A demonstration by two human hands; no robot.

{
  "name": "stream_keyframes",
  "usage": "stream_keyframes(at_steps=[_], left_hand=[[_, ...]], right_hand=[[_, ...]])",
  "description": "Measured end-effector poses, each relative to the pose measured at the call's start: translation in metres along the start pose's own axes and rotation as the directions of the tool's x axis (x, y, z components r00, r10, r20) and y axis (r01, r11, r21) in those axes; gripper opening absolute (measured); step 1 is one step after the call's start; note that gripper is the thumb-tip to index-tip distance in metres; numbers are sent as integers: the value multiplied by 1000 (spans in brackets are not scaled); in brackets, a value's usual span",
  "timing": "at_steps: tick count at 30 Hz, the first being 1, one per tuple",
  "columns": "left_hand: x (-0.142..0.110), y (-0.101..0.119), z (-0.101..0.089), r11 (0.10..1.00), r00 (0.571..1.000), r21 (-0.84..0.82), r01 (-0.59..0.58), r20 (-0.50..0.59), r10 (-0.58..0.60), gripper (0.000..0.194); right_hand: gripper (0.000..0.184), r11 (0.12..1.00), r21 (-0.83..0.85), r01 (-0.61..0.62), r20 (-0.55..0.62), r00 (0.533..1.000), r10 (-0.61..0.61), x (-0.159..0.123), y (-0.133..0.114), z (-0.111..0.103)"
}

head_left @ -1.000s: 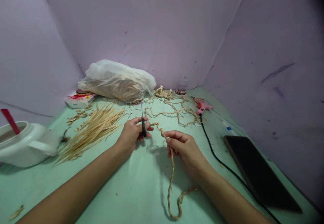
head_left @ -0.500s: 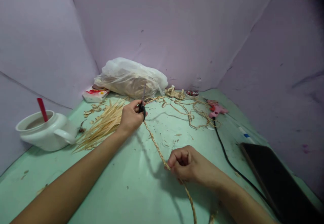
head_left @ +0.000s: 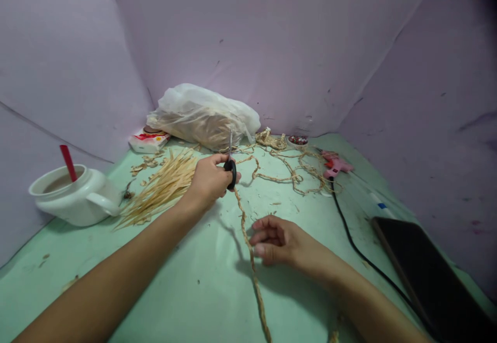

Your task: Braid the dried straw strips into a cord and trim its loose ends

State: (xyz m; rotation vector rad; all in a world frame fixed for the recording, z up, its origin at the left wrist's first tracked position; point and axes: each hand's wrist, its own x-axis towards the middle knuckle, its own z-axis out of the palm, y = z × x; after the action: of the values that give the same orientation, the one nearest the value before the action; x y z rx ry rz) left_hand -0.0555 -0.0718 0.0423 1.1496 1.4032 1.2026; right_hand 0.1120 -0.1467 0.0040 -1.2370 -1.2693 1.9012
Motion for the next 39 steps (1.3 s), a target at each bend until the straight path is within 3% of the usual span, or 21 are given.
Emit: stream_keyframes(at_steps=[3,8,13,17,22,27,30,36,39], left_hand=[[-8,5,4,999,1000,-42,19,14,-19,37],[-10,4,8,998,1000,-58,5,26,-3,36],[6,-13,0,980,984,111,-168,-46,173,33],[18,-24,-5,965,975,162,-205,-52,216,34],[17,-18,-7,978,980,-88,-191,37,195,39],[24,-19,-14,937,976,-324,-130,124,178,42],[30,-22,-19,926,981,-359,-118,105,165,41],[32,-21,-23,921,977,-356,-158,77,197,41],[31,-22,-21,932,980,-324,-160,62,189,42]], right_hand=[[47,981,192,33,-75,997,-18,4,4,9],[41,922,386,39,-28,999,-30,6,12,22],[31,916,399,45,-158,987,20,6,10,19],[32,915,399,60,-174,985,11,6,6,13],[32,856,514,61,-138,990,12,5,5,10],[26,827,561,-18,-16,999,33,3,4,8],[21,854,519,-35,10,999,35,3,2,6],[21,812,564,-152,49,987,151,4,2,5],[17,879,472,-74,-13,996,91,2,3,6]])
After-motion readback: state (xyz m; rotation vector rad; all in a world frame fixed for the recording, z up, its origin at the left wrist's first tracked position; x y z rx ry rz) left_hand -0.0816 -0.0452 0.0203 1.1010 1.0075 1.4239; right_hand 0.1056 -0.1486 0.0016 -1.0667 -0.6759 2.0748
